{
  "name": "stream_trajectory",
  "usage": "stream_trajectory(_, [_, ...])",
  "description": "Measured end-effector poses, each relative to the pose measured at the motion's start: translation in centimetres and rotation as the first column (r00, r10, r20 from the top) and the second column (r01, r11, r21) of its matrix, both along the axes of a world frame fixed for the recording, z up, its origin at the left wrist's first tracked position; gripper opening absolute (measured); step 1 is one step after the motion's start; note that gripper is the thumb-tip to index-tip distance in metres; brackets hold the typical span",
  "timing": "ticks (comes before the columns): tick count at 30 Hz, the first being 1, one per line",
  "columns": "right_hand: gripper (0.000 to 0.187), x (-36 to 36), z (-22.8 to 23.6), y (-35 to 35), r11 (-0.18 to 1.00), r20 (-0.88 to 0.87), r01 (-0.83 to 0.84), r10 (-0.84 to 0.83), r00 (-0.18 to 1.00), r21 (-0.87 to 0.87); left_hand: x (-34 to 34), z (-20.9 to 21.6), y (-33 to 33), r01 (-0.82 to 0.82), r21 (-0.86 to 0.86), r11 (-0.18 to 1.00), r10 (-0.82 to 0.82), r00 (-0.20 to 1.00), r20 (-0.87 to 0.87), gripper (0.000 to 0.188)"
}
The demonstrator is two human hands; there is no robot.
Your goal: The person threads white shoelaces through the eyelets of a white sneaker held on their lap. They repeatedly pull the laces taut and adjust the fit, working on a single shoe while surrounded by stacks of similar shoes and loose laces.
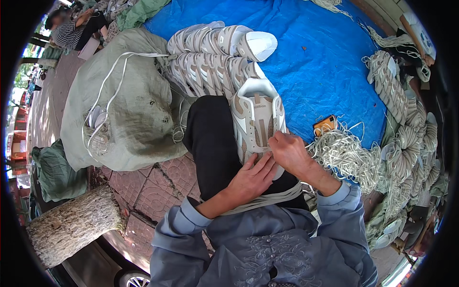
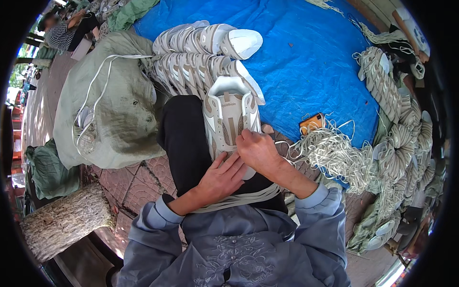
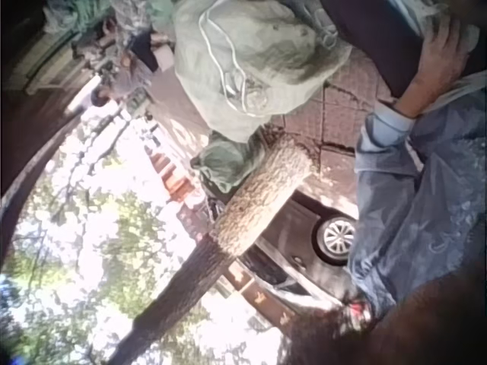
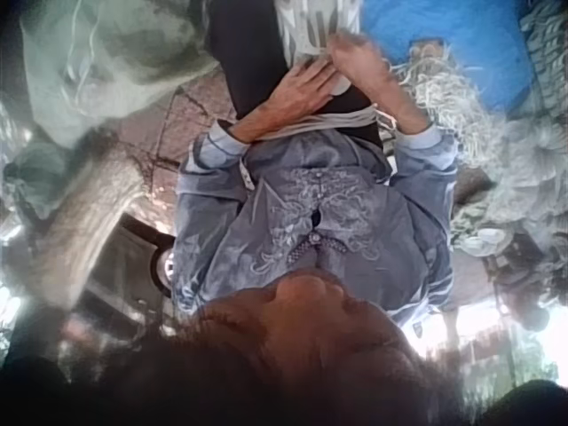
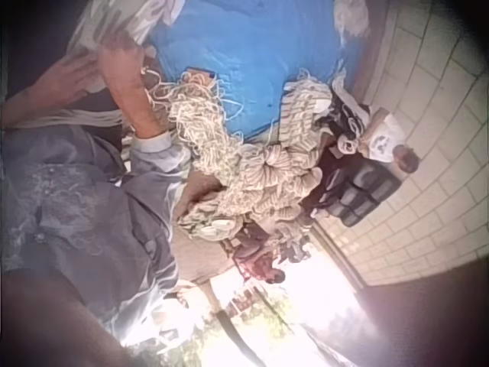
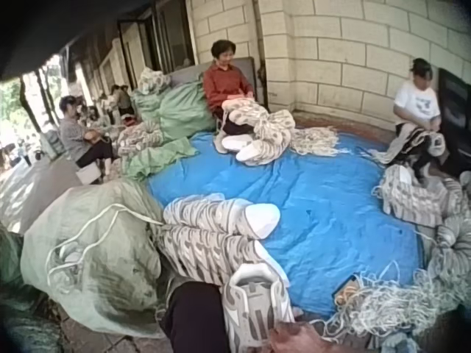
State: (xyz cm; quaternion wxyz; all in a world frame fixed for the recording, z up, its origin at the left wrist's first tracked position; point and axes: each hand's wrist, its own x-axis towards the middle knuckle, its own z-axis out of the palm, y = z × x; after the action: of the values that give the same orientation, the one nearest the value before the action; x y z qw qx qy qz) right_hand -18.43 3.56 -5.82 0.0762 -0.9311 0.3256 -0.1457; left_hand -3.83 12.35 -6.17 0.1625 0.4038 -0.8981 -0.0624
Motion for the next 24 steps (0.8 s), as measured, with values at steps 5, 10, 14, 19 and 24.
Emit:
stream_trajectory(5, [0.006, 0.6, -0.4, -0.6, 0.984, -0.041, 0.073, -0.067, 0.997, 0.162, 0.0, -0.4, 0.5, -0.025, -0.004, 1.000, 0.025, 0.999, 0.031, 0.045])
stream_trajectory(10, [0.010, 0.2, -1.3, -1.5, 0.737, 0.191, 0.048, -0.237, 0.952, 0.674, 0.0, -0.7, 0.8, -0.055, -0.016, 0.998, 0.055, 0.998, 0.015, 0.047])
stream_trajectory(14, [0.004, -0.1, -1.5, -1.1, 0.946, 0.270, -0.029, -0.063, 0.961, 0.324, -0.2, -0.9, 0.6, -0.059, -0.013, 0.998, 0.059, 0.998, -0.016, 0.046])
stream_trajectory(19, [0.003, -0.1, -0.8, -0.5, 0.975, 0.186, 0.047, -0.089, 0.978, 0.218, -0.1, -1.0, 0.6, -0.038, -0.003, 0.999, 0.038, 0.998, -0.051, 0.046])
stream_trajectory(24, [0.005, -0.1, -0.2, -0.7, 0.975, 0.096, 0.028, -0.050, 0.994, 0.220, -0.2, -1.3, 0.7, -0.038, 0.019, 0.999, 0.039, 0.996, -0.078, 0.045])
